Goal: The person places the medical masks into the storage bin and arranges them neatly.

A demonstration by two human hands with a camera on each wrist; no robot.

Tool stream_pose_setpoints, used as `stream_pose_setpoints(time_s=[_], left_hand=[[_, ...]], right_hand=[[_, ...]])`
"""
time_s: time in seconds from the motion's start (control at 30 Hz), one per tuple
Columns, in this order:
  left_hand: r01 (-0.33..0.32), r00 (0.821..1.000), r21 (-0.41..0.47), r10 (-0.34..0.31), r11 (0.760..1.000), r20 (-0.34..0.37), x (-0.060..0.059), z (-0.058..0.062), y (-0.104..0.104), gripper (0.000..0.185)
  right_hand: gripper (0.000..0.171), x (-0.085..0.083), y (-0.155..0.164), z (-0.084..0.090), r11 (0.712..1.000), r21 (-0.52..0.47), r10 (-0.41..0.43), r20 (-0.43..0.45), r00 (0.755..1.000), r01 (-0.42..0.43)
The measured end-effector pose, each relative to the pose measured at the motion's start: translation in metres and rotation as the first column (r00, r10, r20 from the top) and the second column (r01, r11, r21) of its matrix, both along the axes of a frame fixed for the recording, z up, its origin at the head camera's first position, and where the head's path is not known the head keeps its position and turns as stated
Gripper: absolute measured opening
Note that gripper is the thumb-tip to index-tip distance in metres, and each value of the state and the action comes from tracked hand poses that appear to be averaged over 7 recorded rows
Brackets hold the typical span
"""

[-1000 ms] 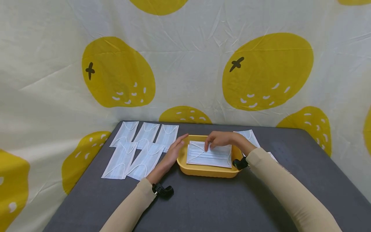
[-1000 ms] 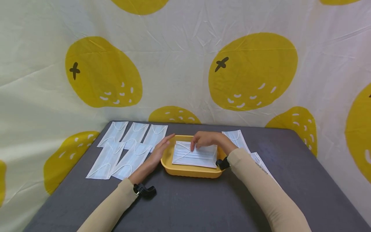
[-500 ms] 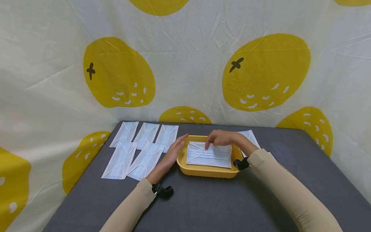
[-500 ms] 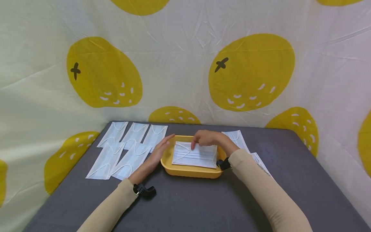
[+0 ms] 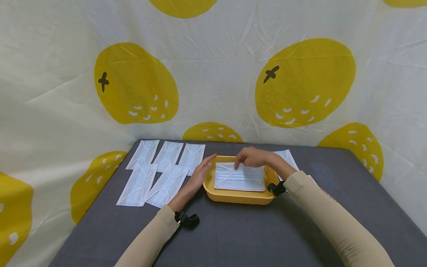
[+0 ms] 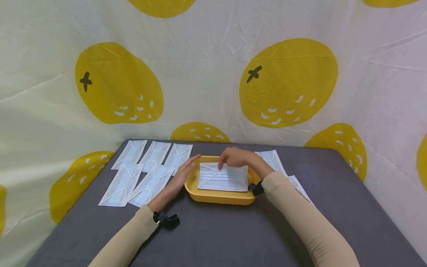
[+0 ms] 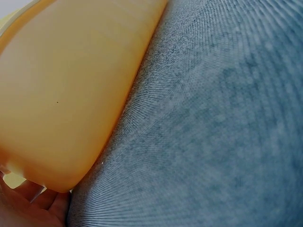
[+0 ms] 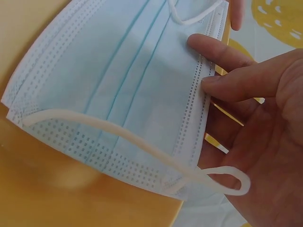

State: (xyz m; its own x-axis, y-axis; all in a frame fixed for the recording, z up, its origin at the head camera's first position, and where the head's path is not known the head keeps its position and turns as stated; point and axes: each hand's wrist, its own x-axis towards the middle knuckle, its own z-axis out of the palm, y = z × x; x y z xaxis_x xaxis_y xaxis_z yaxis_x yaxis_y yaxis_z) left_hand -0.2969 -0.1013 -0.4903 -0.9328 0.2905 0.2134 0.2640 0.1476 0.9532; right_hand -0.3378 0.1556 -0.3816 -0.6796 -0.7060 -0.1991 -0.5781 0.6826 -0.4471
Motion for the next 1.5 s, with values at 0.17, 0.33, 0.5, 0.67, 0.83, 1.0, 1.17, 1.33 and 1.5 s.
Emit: stream_pose_setpoints(time_s=[0.17,0.33,0.5,0.67,0.83,1.0,1.17,1.33,1.5], left_hand=[[0.008,1.000,0.000,-0.008,1.000,0.006,-0.0002,0.0001,0.0004,0.048],[0.004,1.000,-0.004,-0.004,1.000,-0.012,-0.0014,-0.0005,0.0017,0.048],[0.001,1.000,0.000,-0.001,1.000,-0.025,0.0005,-0.0006,0.0017,0.047],[-0.004,1.000,-0.008,0.004,1.000,-0.023,0.0004,-0.0023,0.0009,0.047],[-0.006,1.000,-0.014,0.005,1.000,-0.019,0.0007,-0.0029,0.0004,0.047],[-0.004,1.000,-0.006,0.003,1.000,-0.021,0.0025,0.0004,0.0007,0.047],[-0.002,1.000,0.001,0.002,1.000,-0.022,0.0015,0.0007,0.0016,0.047],[-0.014,1.000,-0.009,0.013,1.000,-0.015,0.0009,0.0011,0.0017,0.047],[-0.024,1.000,-0.017,0.024,1.000,-0.001,0.0002,0.0000,0.0019,0.047]], right_hand=[[0.051,-0.0009,0.0002,-0.0014,1.000,0.005,0.007,-0.012,1.000,-0.007],[0.055,-0.0005,0.0019,0.0006,1.000,-0.019,-0.011,0.000,1.000,0.011],[0.050,-0.0001,0.0022,-0.0006,0.999,-0.032,-0.021,0.016,1.000,0.022],[0.036,0.0013,0.0027,-0.0024,0.999,-0.018,-0.031,0.011,0.999,0.031],[0.029,0.0017,0.0031,-0.0027,1.000,-0.017,-0.020,0.006,1.000,0.020],[0.028,0.0022,0.0028,-0.0012,1.000,-0.020,-0.010,-0.001,1.000,0.010],[0.027,0.0018,0.0030,-0.0021,1.000,-0.004,-0.018,-0.007,1.000,0.018],[0.027,0.0007,0.0026,-0.0020,1.000,0.011,-0.019,-0.005,1.000,0.019],[0.026,0.0004,0.0020,-0.0008,1.000,0.018,-0.011,-0.004,1.000,0.011]])
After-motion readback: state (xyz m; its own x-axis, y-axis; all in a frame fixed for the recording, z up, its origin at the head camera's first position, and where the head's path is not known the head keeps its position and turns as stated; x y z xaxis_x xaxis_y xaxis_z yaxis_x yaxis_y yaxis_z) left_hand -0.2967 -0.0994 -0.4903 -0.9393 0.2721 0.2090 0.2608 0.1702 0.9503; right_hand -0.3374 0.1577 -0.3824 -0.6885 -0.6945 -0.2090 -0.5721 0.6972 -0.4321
